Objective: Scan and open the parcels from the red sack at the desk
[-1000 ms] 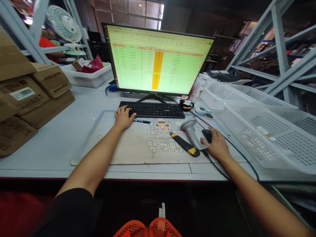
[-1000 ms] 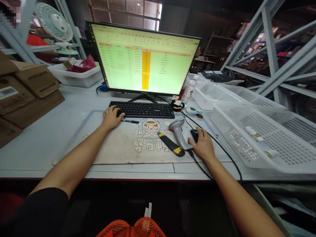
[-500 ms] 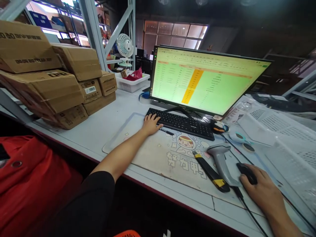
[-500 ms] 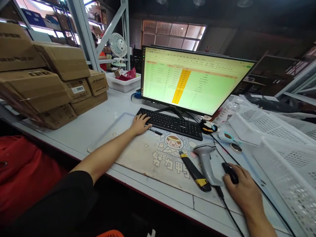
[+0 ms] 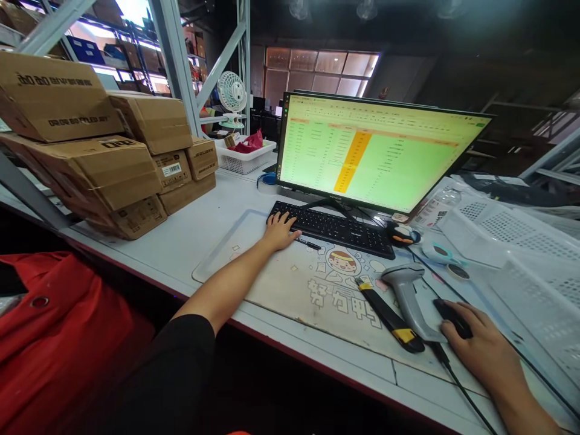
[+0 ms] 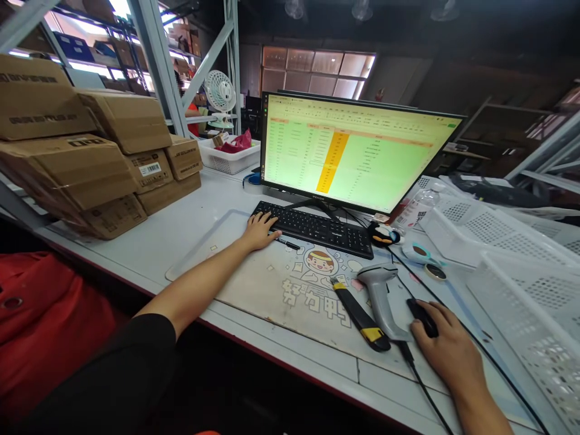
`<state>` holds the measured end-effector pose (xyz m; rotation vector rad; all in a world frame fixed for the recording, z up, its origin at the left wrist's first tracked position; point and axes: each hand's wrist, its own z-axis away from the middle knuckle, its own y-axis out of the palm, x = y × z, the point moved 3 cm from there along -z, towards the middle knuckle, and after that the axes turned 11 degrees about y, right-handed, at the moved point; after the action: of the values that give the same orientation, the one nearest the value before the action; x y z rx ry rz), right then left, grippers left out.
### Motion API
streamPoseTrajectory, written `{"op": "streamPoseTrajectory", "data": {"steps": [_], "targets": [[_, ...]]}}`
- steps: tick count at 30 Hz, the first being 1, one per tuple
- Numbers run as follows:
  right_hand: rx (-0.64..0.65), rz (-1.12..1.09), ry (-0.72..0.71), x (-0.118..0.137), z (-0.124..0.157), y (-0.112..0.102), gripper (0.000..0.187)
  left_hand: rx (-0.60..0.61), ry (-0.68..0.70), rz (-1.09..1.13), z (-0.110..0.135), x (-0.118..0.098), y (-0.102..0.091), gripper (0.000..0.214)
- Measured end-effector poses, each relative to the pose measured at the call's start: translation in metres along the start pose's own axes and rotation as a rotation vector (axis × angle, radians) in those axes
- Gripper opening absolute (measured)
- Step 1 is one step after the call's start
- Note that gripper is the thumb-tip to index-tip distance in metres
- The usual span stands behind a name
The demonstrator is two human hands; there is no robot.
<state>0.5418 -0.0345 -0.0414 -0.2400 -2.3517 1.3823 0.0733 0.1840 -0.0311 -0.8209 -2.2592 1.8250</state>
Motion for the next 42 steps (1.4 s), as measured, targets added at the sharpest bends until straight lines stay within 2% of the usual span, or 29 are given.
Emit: {"op": "streamPoseTrajectory", "data": {"steps": [10,18,42], "targets": [[0.052,0.004,0.049,0.007,0.000,-0.006,0.061,-0.016,0.009,0.016,-0.001,0.001,0.001,0.069],[0.068,-0.100,0.037,0.013,-0.002,-0.009,0.064,0.010,0.000,0.025,-0.001,-0.002,0.000,0.070],[0.081,-0.065,0.038,0.006,-0.005,-0.005,0.064,0.014,-0.005,0.032,-0.001,-0.001,0.001,0.070]]}}
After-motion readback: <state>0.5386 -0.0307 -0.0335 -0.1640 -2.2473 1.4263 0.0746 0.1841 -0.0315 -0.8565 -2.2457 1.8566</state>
